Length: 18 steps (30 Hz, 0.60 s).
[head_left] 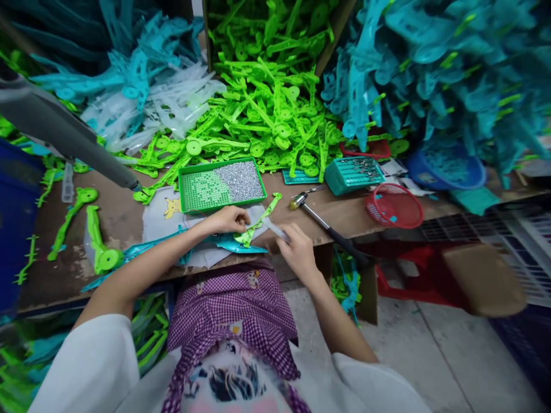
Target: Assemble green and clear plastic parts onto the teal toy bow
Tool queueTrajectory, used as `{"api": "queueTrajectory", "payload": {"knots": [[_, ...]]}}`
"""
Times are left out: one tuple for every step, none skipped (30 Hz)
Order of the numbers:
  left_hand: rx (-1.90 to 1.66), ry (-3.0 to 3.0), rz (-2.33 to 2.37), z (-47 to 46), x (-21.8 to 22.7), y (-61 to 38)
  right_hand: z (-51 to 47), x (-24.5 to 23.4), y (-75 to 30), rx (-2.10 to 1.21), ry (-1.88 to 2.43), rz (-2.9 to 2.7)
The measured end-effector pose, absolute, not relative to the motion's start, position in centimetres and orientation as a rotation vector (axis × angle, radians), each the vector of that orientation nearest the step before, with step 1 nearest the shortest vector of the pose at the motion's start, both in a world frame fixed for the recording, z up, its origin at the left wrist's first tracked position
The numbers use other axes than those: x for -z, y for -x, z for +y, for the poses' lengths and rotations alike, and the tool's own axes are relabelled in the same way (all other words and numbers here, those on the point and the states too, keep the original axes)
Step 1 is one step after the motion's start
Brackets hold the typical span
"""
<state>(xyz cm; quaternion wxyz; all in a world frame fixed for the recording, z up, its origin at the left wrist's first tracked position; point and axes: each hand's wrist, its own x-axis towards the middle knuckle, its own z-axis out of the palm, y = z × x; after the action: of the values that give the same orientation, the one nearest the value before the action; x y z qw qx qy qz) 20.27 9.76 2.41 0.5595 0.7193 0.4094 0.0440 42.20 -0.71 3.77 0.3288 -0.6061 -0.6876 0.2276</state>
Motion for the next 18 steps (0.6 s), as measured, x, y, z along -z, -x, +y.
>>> {"api": "queueTrajectory", "payload": {"knots": [[-0.101, -1.697, 0.962, 9.8, -2.4, -20.3, -0.3, -3.6, -42.0, -0.596, 1.628, -1.766], [-0.100, -1.699, 0.959, 9.9, -2.3, -20.3, 0.2, -3.4, -41.8, -0.617, 1.661, -1.737], [-0.099, -1.699, 0.953, 9.9, -2.3, -20.3, 0.9, -3.3, -41.6, -0.672, 1.686, -1.739], [-0.099, -1.699, 0.948, 10.0, -2.3, -20.4, 1.7, -3.3, -41.6, -0.756, 1.709, -1.766], [-0.102, -1.696, 0.946, 10.0, -2.2, -20.4, 2.5, -3.3, -41.6, -0.856, 1.734, -1.802], [-0.105, -1.692, 0.943, 10.0, -2.2, -20.4, 3.2, -3.4, -41.6, -0.957, 1.759, -1.830], [-0.108, -1.689, 0.941, 10.0, -2.2, -20.4, 3.8, -3.5, -41.6, -1.039, 1.783, -1.845], [-0.112, -1.689, 0.938, 10.0, -2.1, -20.4, 4.2, -3.5, -41.6, -1.090, 1.806, -1.848], [-0.116, -1.689, 0.936, 10.0, -2.0, -20.4, 4.5, -3.6, -41.6, -1.107, 1.824, -1.850], [-0.121, -1.688, 0.933, 10.0, -2.0, -20.4, 4.7, -3.6, -41.6, -1.097, 1.837, -1.856], [-0.125, -1.688, 0.930, 10.0, -1.9, -20.4, 4.7, -3.6, -41.5, -1.075, 1.847, -1.869], [-0.129, -1.689, 0.930, 10.0, -1.8, -20.4, 4.7, -3.6, -41.4, -1.048, 1.857, -1.883], [-0.131, -1.694, 0.931, 10.0, -1.8, -20.4, 4.6, -3.6, -41.3, -1.027, 1.867, -1.894], [-0.129, -1.702, 0.931, 10.0, -1.8, -20.4, 4.6, -3.5, -41.2, -1.018, 1.876, -1.898], [-0.126, -1.715, 0.932, 9.9, -1.9, -20.4, 4.6, -3.5, -41.2, -1.024, 1.883, -1.897], [-0.123, -1.731, 0.934, 9.9, -2.0, -20.4, 4.6, -3.4, -41.2, -1.045, 1.889, -1.894], [-0.119, -1.747, 0.934, 9.9, -2.1, -20.4, 4.8, -3.3, -41.2, -1.074, 1.896, -1.888], [-0.115, -1.762, 0.933, 9.9, -2.3, -20.4, 5.0, -3.2, -41.2, -1.112, 1.896, -1.882]]}}
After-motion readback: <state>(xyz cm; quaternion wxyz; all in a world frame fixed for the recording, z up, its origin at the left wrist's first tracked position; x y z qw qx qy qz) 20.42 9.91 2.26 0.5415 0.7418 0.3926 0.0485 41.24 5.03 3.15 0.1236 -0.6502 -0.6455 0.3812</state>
